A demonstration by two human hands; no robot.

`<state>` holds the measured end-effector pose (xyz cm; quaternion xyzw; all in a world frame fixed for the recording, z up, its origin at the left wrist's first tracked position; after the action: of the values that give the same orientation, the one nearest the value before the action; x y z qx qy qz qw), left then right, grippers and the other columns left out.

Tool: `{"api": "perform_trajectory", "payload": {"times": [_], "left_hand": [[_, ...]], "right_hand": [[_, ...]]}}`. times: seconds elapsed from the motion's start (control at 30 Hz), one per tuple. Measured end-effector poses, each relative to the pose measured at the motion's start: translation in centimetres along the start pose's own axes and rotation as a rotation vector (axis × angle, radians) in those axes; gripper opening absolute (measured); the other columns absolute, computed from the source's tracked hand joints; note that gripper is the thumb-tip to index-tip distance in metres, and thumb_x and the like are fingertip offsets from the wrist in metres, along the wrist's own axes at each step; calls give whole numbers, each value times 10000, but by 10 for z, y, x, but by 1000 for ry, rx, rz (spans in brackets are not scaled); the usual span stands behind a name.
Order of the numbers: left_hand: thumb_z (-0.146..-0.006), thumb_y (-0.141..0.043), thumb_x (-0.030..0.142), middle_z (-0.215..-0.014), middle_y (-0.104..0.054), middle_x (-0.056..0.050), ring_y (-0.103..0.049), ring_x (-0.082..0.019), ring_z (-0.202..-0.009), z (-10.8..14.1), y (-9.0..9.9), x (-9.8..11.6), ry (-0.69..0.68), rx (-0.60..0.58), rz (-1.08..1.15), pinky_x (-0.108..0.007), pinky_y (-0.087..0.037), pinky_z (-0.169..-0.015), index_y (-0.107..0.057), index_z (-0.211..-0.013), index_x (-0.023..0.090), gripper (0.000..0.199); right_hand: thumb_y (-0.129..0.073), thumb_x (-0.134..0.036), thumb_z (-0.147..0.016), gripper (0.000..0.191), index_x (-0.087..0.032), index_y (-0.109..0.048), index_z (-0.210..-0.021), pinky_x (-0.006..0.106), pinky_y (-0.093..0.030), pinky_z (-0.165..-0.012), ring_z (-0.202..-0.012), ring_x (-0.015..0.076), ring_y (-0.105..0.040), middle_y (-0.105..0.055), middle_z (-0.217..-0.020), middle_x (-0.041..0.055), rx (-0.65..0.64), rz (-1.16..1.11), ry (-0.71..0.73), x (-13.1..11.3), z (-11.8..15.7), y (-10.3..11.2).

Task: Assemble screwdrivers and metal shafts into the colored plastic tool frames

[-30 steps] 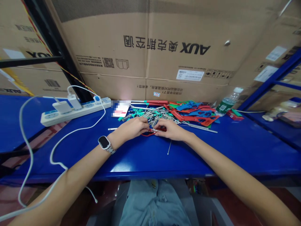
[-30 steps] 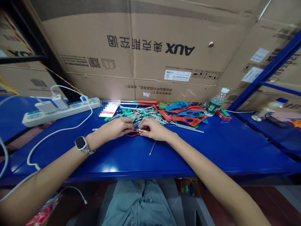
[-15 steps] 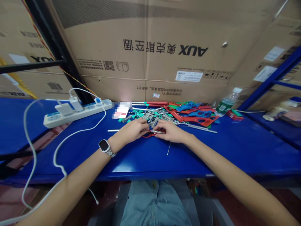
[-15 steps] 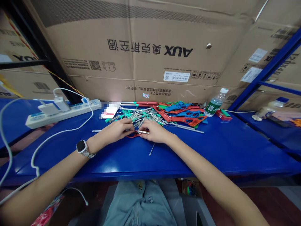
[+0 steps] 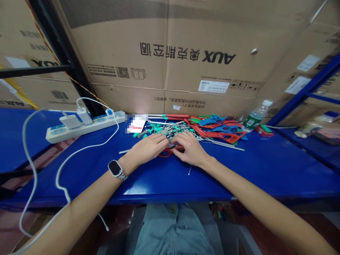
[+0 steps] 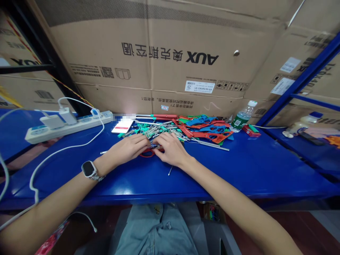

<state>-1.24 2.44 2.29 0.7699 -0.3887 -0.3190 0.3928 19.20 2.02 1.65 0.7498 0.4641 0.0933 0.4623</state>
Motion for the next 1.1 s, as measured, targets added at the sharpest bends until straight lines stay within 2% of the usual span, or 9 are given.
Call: {"api": "perform_trajectory", "payload": {"times": [0.13, 0.27, 0.43, 0.53, 0.73, 0.83, 0.97, 1.1], "left_hand": [[-1114, -336, 182, -937, -675, -91, -600, -199, -834, 0, 9, 7, -44, 94, -56, -316, -504, -741, -647, -904, 161, 376], [-1117, -381, 224, -876, -671, -75, -605, -190, -794, -1, 9, 9, -7, 173, -68, -309, -521, -718, -646, -913, 157, 341], [-1119, -411, 294, -971, -707, -87, -664, -203, -886, -1, 5, 7, 8, 174, 12, -336, -564, -790, -663, -1162, 148, 295], [-1120, -406, 278, -962, -703, -80, -662, -188, -872, -1, 5, 6, 7, 156, 132, -323, -569, -772, -689, -1097, 164, 306], [-1080, -503, 266, -966, -702, -64, -670, -187, -918, -2, 3, 4, 143, 162, 399, -322, -566, -792, -675, -1027, 192, 195], [-1057, -533, 285, -972, -702, -61, -675, -186, -897, -2, 1, 6, 217, 141, 457, -323, -554, -764, -664, -1054, 193, 161], [-1060, -535, 373, -961, -706, -50, -668, -180, -861, -4, 0, 8, 296, 121, 496, -318, -532, -742, -663, -1084, 192, 223], [-1069, -521, 380, -905, -678, -41, -644, -159, -784, -6, 1, 8, 322, 144, 511, -291, -503, -691, -675, -979, 188, 262]], "right_hand": [[-740, -336, -894, 177, -201, -680, -991, 356, -503, -762, -759, 182, -637, -707, -883, 38, 43, -285, -191, 0, 2, 1], [-735, -310, -894, 112, -203, -719, -921, 318, -477, -703, -703, 154, -583, -656, -784, 4, 24, -389, -285, 3, 2, -2], [-729, -319, -891, 120, -200, -732, -874, 301, -443, -680, -691, 146, -548, -627, -747, -10, -43, -461, -293, 5, 2, -4], [-696, -323, -907, 138, -199, -708, -847, 301, -448, -692, -700, 147, -554, -644, -754, -7, -88, -517, -284, 3, 2, -3], [-649, -316, -928, 147, -204, -655, -833, 298, -441, -688, -679, 143, -540, -632, -733, -16, -112, -542, -265, 1, 2, -2], [-637, -306, -930, 135, -204, -641, -842, 300, -442, -687, -679, 146, -546, -633, -736, -14, -101, -528, -265, 1, 1, -1], [-634, -303, -929, 144, -203, -619, -827, 296, -445, -672, -671, 146, -547, -623, -729, -12, -96, -531, -277, 1, 0, -2], [-628, -268, -924, 112, -206, -620, -830, 291, -451, -680, -679, 142, -550, -623, -739, -17, -82, -513, -286, -2, -1, -2]]}}
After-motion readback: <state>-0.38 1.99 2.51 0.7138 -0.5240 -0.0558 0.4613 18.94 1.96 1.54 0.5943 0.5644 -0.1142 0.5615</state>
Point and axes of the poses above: each hand's wrist, its own z-axis away from the middle knuckle, its own y-axis out of the back of the hand, x = y × z, the point moved 2 cm from there along -z, towards the middle knuckle
